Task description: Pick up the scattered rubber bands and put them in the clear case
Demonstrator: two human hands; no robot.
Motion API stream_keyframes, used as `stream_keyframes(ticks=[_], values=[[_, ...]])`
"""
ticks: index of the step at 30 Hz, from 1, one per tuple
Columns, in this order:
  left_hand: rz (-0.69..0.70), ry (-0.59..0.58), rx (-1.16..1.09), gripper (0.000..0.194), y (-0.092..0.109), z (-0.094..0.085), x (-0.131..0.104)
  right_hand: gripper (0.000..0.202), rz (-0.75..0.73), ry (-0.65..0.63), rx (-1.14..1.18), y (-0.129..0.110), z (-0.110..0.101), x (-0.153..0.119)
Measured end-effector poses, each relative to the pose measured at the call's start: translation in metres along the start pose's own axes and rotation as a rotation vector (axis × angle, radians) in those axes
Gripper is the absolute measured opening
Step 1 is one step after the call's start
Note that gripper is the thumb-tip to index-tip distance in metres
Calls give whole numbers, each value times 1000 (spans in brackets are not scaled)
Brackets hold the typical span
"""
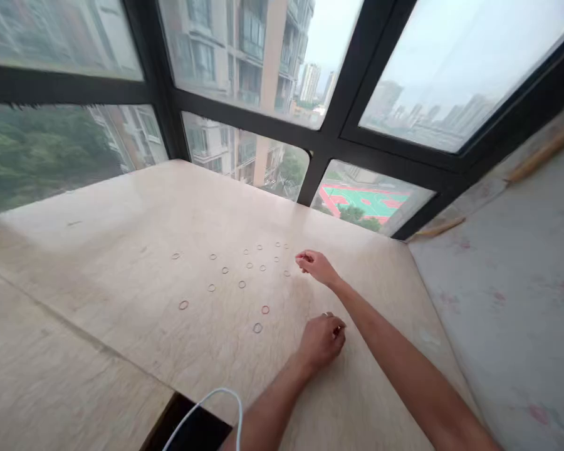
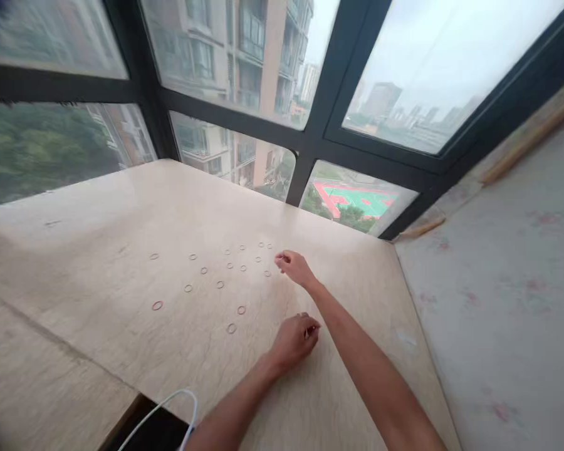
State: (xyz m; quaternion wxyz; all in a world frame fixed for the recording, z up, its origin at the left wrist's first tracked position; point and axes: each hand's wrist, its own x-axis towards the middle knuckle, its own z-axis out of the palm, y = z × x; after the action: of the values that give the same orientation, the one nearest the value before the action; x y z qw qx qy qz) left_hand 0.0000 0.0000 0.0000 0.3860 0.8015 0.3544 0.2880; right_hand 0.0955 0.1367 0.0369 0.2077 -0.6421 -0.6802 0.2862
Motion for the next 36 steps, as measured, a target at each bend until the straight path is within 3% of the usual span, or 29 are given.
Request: stream_keyframes(ticks=[10,20,28,32,36], values=[[13,64,3,19,2,3,0,30,163,-26,-174,-17,2,73],[-9,65,-17,14,4,0,3,32,318,-67,-200,-26,8,98],[-14,57,-10,19,4,0,3,30,350,-157,144,-21,-1,75],[-10,46,-11,22,4,-1,4,21,296,-191,461,-20,-10,43],[6,44,-15,22,3,-1,4,25,204,-210,771,-24,-24,-3]])
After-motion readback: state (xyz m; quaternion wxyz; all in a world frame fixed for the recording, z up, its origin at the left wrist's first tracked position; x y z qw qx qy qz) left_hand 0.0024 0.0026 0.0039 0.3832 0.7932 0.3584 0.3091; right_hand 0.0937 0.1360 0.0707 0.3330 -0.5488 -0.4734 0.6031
